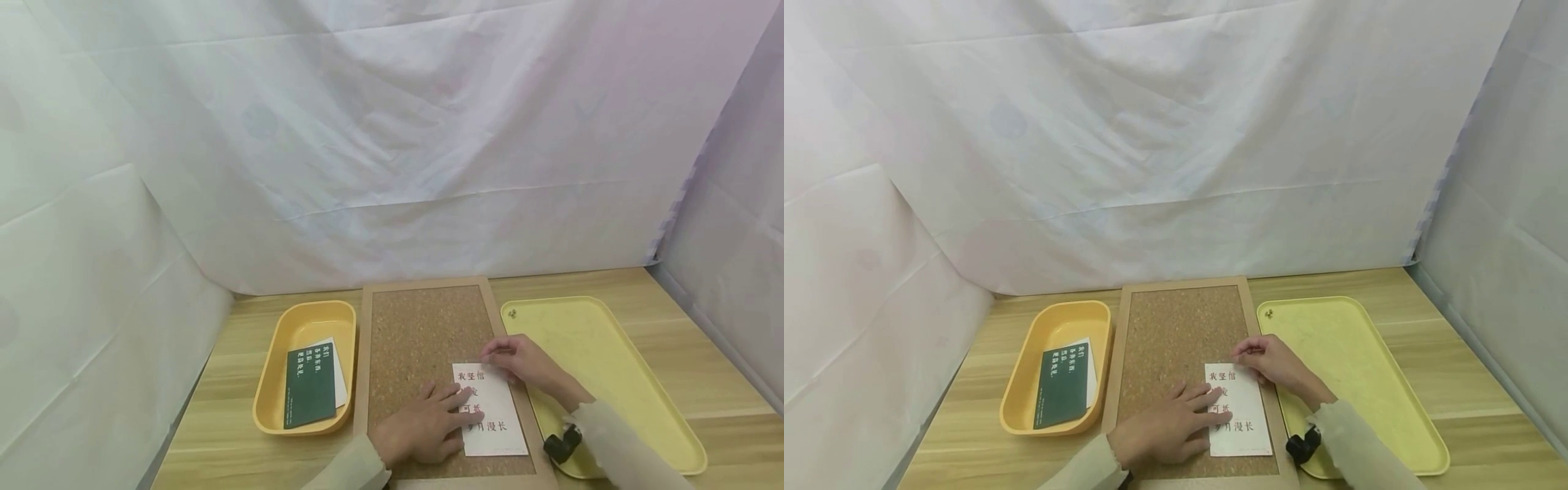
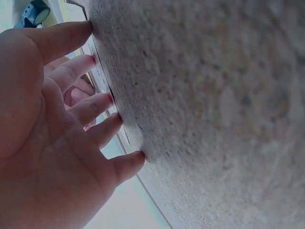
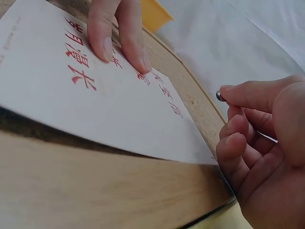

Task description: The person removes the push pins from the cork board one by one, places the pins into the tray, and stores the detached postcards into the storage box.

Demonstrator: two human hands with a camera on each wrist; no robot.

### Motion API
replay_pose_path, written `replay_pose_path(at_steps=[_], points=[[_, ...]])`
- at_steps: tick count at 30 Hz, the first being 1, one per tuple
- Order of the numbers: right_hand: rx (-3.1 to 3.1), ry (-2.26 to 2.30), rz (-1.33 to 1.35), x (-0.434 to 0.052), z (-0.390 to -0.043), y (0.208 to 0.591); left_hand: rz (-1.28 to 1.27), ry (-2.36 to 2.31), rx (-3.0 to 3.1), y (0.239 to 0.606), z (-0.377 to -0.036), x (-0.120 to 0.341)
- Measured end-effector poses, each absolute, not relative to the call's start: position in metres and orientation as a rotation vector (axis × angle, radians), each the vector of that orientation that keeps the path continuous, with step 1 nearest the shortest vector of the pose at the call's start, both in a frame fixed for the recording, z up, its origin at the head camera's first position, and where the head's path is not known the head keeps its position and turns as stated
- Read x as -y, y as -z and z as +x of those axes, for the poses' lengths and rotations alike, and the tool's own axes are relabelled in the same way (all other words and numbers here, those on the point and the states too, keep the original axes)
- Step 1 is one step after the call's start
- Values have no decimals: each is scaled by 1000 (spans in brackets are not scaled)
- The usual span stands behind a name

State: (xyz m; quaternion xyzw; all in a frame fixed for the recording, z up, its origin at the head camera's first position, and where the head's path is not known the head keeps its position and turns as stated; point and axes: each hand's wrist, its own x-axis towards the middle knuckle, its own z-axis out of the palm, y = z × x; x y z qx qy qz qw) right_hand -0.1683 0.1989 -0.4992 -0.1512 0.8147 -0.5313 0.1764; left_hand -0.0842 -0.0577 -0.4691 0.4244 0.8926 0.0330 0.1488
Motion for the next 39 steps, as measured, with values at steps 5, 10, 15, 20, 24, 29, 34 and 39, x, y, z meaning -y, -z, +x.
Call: replay_pose_path(at_steps=[5,10,15,20,24,29,34,39], points=[[-2302,1541,-414,-208,-172,501,1200,-114,-2551,470,-85,57],[-2312,1540,-381,-215,-176,499,1187,-133,-2537,471,-86,58],[-2341,1528,-375,-218,-177,497,1183,-149,-2526,470,-86,58],[-2367,1515,-355,-220,-177,494,1191,-143,-2531,469,-86,58],[-2410,1502,-345,-223,-179,494,1190,-146,-2530,468,-85,58],[-2444,1483,-328,-227,-181,496,1175,-154,-2532,467,-84,57],[-2450,1488,-309,-229,-182,495,1172,-157,-2540,466,-84,58],[-2458,1504,-283,-231,-182,492,1171,-155,-2539,466,-84,58]])
